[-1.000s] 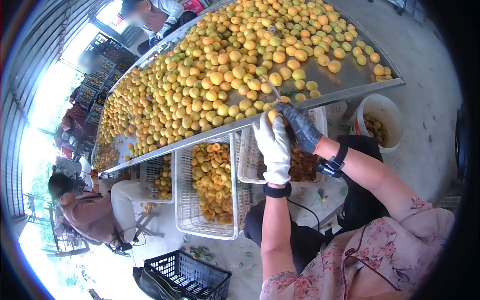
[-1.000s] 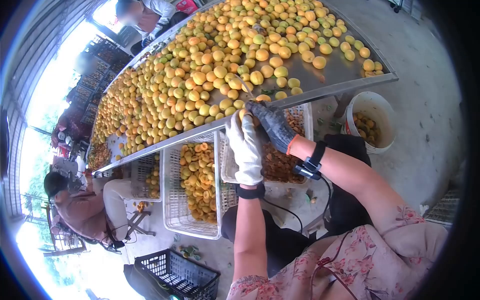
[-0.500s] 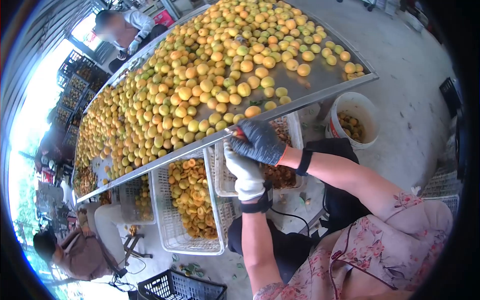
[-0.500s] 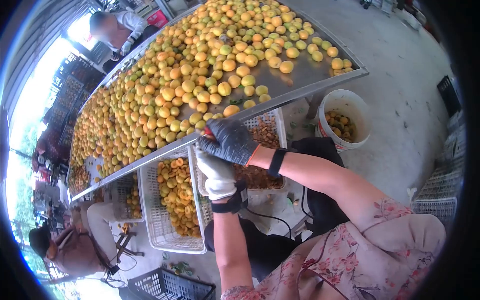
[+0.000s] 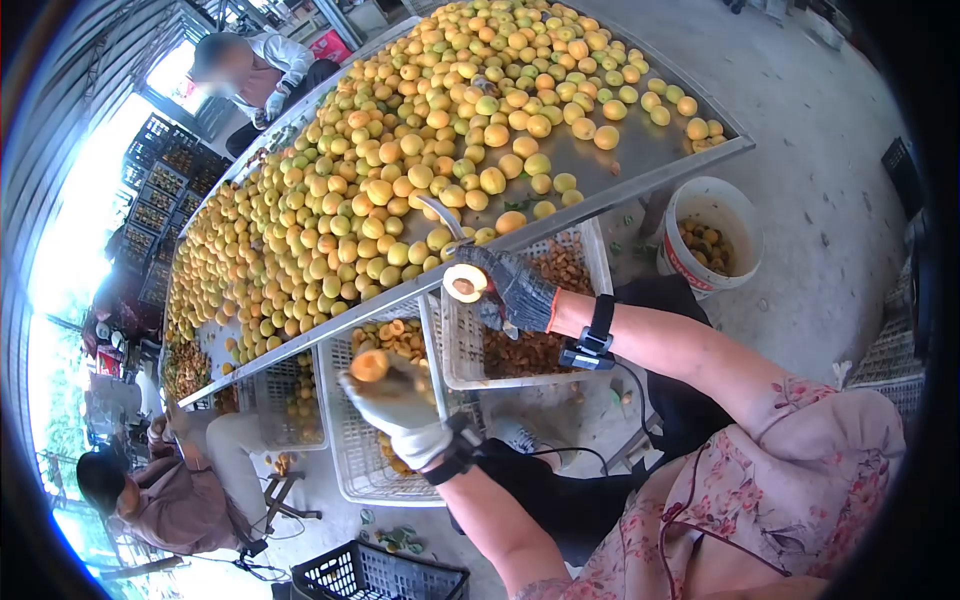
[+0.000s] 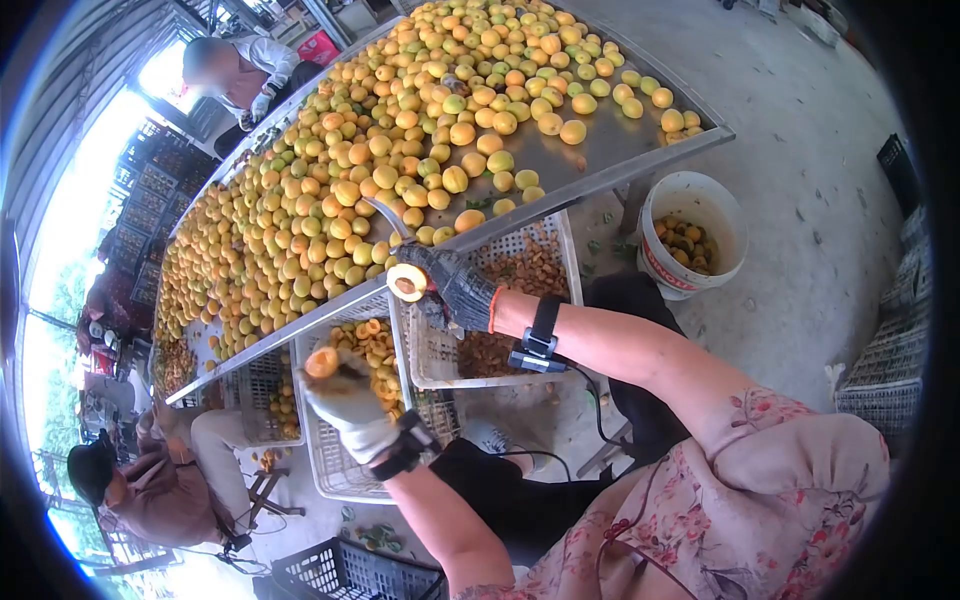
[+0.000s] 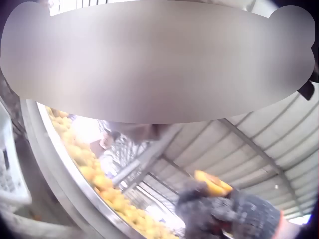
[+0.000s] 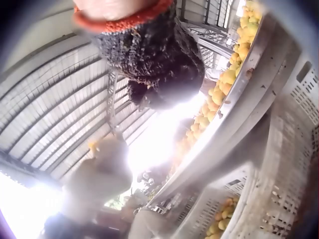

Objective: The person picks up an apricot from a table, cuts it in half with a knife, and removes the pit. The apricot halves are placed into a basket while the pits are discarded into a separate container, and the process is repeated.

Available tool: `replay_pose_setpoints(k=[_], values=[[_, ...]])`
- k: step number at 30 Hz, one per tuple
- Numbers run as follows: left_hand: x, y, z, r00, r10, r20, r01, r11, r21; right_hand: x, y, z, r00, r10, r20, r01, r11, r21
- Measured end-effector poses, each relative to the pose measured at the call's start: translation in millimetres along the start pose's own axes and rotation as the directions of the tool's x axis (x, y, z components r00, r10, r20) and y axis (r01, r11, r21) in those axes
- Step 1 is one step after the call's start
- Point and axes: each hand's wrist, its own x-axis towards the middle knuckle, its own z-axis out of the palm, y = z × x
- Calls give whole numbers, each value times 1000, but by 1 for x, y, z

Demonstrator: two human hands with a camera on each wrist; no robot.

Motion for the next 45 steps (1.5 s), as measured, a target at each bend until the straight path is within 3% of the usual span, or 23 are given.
replay_pose_setpoints(k=[1, 2, 4, 7, 8, 9, 12, 14, 15, 16, 17, 18, 21, 23, 25, 28, 29, 31, 35, 39, 42, 43, 45], values=[[1, 7, -8, 970, 98, -221, -30, 957, 290, 4, 6, 0, 1000, 2, -1, -2, 1000, 0], [1, 8, -9, 970, 99, -223, -31, 957, 289, 10, 12, 3, 1000, 5, -22, -4, 1000, 11], [-2, 9, -10, 868, 455, -196, -137, 602, 787, 10, 16, -3, 996, 40, 79, -34, 997, -66], [-28, -14, 52, 993, 115, 5, -107, 913, 393, 10, 34, -7, 966, 185, 182, -199, 978, 63], [-24, -27, 59, 983, -6, 185, -60, 936, 347, 6, 35, 12, 988, 138, -72, -142, 988, -66], [-18, -50, 52, 966, -43, 255, -65, 914, 401, 21, 56, 8, 996, 50, -68, -45, 996, 70], [-27, -62, 78, 945, 262, 196, -327, 766, 554, 22, 47, 6, 992, -122, -41, 128, 973, 194], [-30, -54, 82, 930, 333, 157, -366, 784, 502, 16, 24, 4, 969, -235, -75, 167, 848, -503], [-26, -47, 81, 903, 398, 162, -421, 742, 521, 17, 19, 2, 967, -242, -86, 169, 851, -498], [-24, -45, 86, 941, 333, 67, -339, 914, 223, 19, 16, 0, 915, -399, -56, 322, 808, -493], [-25, -34, 83, 965, 240, 101, -259, 926, 273, 18, 10, 1, 839, -543, -27, 464, 740, -487], [-17, -38, 71, 971, 158, 178, -194, 958, 211, 15, 2, 2, 918, -390, -68, 381, 917, -119], [-19, -59, 76, 970, -6, 241, -14, 997, 79, -4, -32, 3, 979, -198, 47, 180, 952, 249], [-38, -62, 106, 975, -195, 107, 214, 954, -209, -3, -36, 0, 976, -207, 66, 172, 921, 350], [-33, -76, 101, 943, -279, 183, 304, 944, -124, 0, -37, -7, 953, -281, 108, 239, 924, 298], [-14, -108, 75, 725, -162, 670, 451, 846, -285, -1, -45, 0, 934, -355, -45, 355, 901, 248], [-19, -103, 87, 720, -167, 674, 457, 844, -280, -1, -47, 1, 898, -419, -135, 438, 884, 162], [-37, -89, 118, 901, -343, 264, 402, 890, -214, -2, -47, -1, 890, -437, -130, 454, 875, 169], [-36, -95, 116, 945, -203, 255, 234, 967, -98, -9, -54, 2, 880, -440, -178, 459, 884, 83], [-31, -100, 116, 874, -271, 404, 356, 922, -151, -9, -43, 3, 774, -611, -167, 619, 786, -8], [-30, -109, 118, 904, -114, 413, 209, 959, -193, -1, -33, 4, 626, -771, -113, 763, 636, -112], [-30, -111, 118, 906, -110, 410, 205, 959, -196, 2, -32, 2, 629, -770, -108, 762, 638, -110], [-33, -115, 126, 947, -66, 314, 142, 964, -226, 5, -34, -4, 788, -588, -185, 605, 794, 56]])
